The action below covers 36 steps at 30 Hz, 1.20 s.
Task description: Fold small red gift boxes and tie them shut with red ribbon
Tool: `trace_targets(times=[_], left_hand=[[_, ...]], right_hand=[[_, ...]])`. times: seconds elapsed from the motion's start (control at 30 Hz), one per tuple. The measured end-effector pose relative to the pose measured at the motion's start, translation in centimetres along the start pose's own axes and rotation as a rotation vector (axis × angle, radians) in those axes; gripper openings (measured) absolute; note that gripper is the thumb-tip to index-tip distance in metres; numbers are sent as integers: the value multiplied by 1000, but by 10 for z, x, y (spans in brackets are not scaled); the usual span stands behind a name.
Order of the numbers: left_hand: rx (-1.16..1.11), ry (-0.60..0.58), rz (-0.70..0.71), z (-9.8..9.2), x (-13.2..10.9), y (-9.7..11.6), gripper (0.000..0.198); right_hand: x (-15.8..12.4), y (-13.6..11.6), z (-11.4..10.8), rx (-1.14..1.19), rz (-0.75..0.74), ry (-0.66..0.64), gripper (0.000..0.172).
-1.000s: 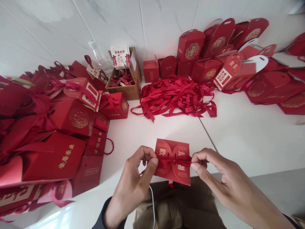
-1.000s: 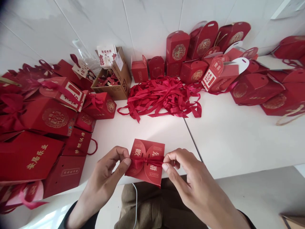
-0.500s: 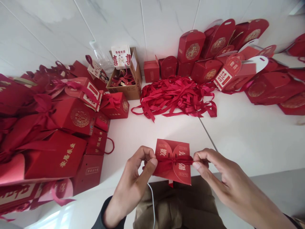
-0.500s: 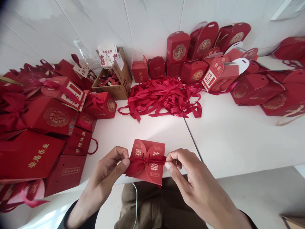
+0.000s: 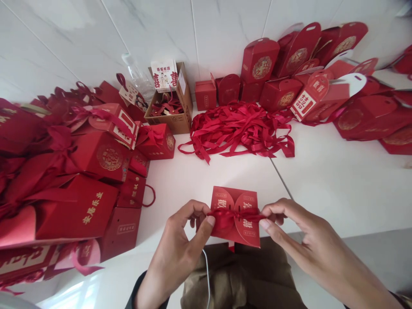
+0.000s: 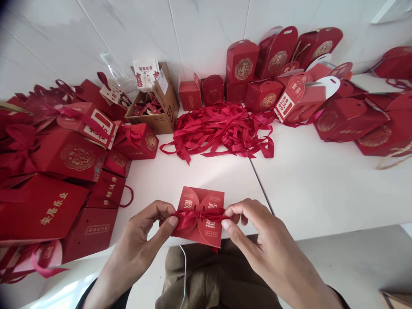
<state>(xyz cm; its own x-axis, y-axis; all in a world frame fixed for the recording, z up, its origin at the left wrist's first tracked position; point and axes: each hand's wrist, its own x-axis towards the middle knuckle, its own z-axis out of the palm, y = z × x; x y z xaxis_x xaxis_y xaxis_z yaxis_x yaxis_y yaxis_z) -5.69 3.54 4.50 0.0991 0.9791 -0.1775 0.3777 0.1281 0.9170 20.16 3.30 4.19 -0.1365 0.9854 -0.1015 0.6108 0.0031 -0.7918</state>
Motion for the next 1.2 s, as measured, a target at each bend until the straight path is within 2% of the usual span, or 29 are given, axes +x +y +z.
trace_targets(times=[0.17, 0.37, 0.63, 0.8, 1.2], left_hand=[[-46, 15, -4, 1, -1, 4, 12], [-154, -60, -63, -3, -1, 5, 30], [-51, -39, -41, -1, 3, 5, 15], [-67, 33, -25, -1, 4, 10, 17], [-69, 35, 3, -1, 2, 5, 18]], right_hand=[[1, -1, -1, 15, 5, -1, 28], [2, -4, -1, 11, 11, -10, 26], [3, -4, -1, 29, -14, 17, 24], [3, -2, -1, 12, -7, 38, 23], [3, -5, 0, 54, 55, 32, 26]])
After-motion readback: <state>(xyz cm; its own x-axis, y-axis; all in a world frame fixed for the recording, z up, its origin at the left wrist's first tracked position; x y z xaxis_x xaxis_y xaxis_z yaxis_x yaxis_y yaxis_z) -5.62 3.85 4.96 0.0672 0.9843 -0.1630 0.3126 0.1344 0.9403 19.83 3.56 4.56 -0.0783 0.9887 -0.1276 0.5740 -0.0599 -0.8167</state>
